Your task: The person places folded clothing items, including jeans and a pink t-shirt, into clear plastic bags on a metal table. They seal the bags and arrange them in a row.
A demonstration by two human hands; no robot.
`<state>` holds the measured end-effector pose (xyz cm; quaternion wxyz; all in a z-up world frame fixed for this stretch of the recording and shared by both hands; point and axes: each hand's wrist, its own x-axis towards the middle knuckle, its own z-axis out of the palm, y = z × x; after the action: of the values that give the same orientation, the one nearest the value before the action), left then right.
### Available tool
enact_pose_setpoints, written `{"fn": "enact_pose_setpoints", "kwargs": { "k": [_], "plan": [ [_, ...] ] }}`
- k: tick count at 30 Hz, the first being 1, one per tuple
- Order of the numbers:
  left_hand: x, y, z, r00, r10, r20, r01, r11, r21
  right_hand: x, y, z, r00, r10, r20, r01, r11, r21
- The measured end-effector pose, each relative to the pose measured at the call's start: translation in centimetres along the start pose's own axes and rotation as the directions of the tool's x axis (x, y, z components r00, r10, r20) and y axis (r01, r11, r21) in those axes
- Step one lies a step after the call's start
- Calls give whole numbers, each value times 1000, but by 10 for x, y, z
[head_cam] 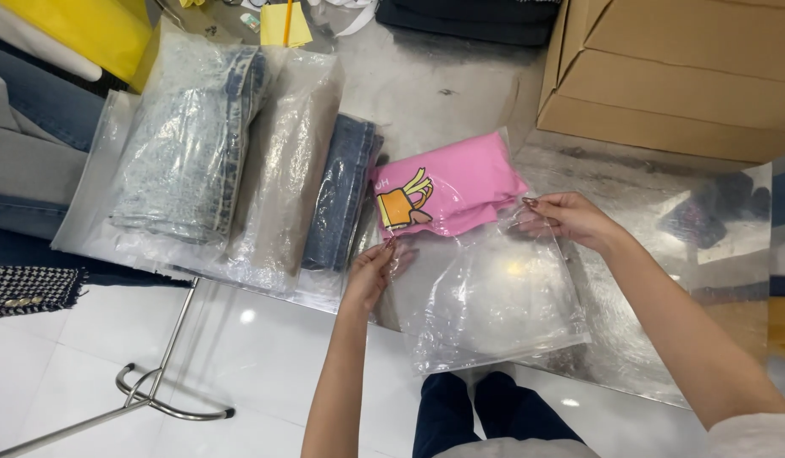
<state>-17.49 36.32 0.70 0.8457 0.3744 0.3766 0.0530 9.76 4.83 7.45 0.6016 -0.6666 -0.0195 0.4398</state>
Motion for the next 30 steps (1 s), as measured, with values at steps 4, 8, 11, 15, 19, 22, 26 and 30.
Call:
{"fn": "enact_pose_setpoints", "kwargs": {
  "k": [4,8,11,15,19,22,26,30],
  "plan": [
    [-62,60,52,990,137,28,-140,977,160,-24,-14,-12,997,-70,-12,70,997,-43],
    [-68,85,74,965,244,93,-253,961,107,-59,-46,-10,968,-241,-74,233,968,-93],
    [-83,101,95,942,308,135,-324,938,122,-61,-49,-34,923,-370,-102,346,917,-198],
    [-121,125,127,920,348,180,-378,910,172,-98,-77,-44,885,-456,-91,412,860,-300],
    [-113,137,115,921,316,228,-385,828,408,-140,-115,-43,937,-349,-16,319,873,-369],
    [-108,145,128,929,320,186,-369,761,534,-141,-120,-46,944,-329,-35,314,923,-224],
    [-121,164,170,964,258,69,-262,865,427,-144,-134,-29,950,-279,-142,271,960,-74],
    [-105,158,185,946,315,75,-324,917,231,-159,-145,-10,905,-380,-193,373,925,-75]
  ]
}}
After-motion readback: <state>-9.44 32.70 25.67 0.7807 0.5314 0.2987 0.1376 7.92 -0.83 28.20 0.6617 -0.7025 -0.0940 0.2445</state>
